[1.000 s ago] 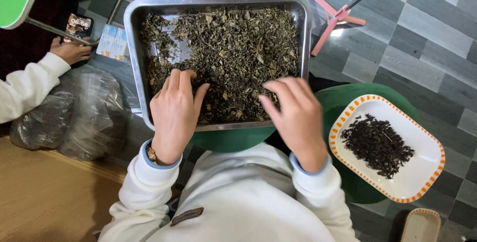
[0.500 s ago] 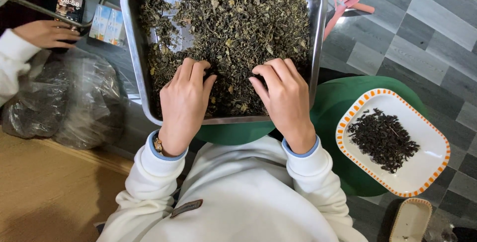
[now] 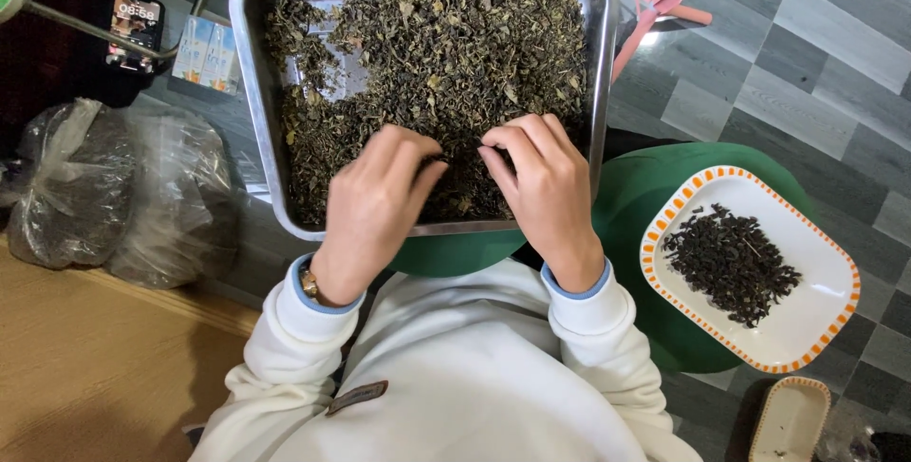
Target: Sorting dried tea leaves by hand to remove stems and impurities from a metal tray into a separate bowl.
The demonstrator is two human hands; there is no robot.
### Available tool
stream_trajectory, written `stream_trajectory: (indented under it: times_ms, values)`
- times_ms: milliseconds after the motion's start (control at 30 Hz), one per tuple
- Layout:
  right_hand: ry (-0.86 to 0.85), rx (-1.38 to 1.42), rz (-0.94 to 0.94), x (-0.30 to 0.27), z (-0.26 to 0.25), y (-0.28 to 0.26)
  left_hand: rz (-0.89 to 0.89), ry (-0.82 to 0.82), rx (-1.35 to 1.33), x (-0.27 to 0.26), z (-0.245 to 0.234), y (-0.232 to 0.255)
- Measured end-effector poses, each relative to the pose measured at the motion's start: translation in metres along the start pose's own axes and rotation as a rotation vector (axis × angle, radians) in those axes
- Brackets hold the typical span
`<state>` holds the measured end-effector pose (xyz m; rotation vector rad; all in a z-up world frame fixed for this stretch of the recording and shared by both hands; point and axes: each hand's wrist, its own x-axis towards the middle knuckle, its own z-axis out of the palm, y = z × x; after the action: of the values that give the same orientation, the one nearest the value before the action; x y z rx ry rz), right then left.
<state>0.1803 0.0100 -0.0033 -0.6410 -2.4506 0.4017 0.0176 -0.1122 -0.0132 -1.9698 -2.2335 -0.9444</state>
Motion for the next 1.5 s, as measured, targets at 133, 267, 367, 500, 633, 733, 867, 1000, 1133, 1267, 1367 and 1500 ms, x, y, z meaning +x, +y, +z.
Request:
stream_trajectory:
  times_ms: [133, 267, 367, 500, 633, 733, 867, 1000, 1133, 1267, 1367, 1500]
  values:
    - [0.009, 0.064, 0.014, -0.002, -0.005, 0.003, 0.042, 0.005, -0.015, 0.004, 0.006, 0.011]
    - [0.018, 0.135, 0.075, -0.005, -0.015, 0.002, 0.104, 0.044, 0.002, 0.009, 0.01, 0.013]
    - [0.047, 0.173, 0.114, -0.012, -0.02, 0.004, 0.111, 0.055, 0.007, 0.012, 0.011, 0.016]
    - [0.068, 0.17, 0.157, -0.02, -0.031, 0.003, 0.119, 0.048, 0.049, 0.013, 0.011, 0.016]
    - [0.073, 0.135, 0.169, -0.035, -0.041, 0.006, 0.115, 0.027, 0.044, 0.016, 0.011, 0.019]
    - [0.082, 0.052, 0.17, -0.054, -0.053, 0.013, 0.103, 0.006, 0.057, 0.019, 0.014, 0.023]
    - [0.15, -0.073, 0.234, -0.08, -0.09, 0.013, 0.102, -0.067, 0.199, 0.024, 0.021, 0.026]
    - [0.224, -0.23, 0.361, -0.126, -0.125, 0.03, 0.082, -0.126, 0.288, 0.029, 0.029, 0.029]
    - [0.207, -0.358, 0.472, -0.17, -0.157, 0.041, 0.104, -0.148, 0.383, 0.03, 0.03, 0.03]
    - [0.24, -0.467, 0.52, -0.197, -0.174, 0.049, 0.124, -0.132, 0.38, 0.03, 0.032, 0.032]
    - [0.271, -0.465, 0.505, -0.192, -0.172, 0.047, 0.137, -0.114, 0.379, 0.03, 0.033, 0.032]
    - [0.243, -0.366, 0.436, -0.155, -0.157, 0.028, 0.141, -0.107, 0.345, 0.031, 0.028, 0.033]
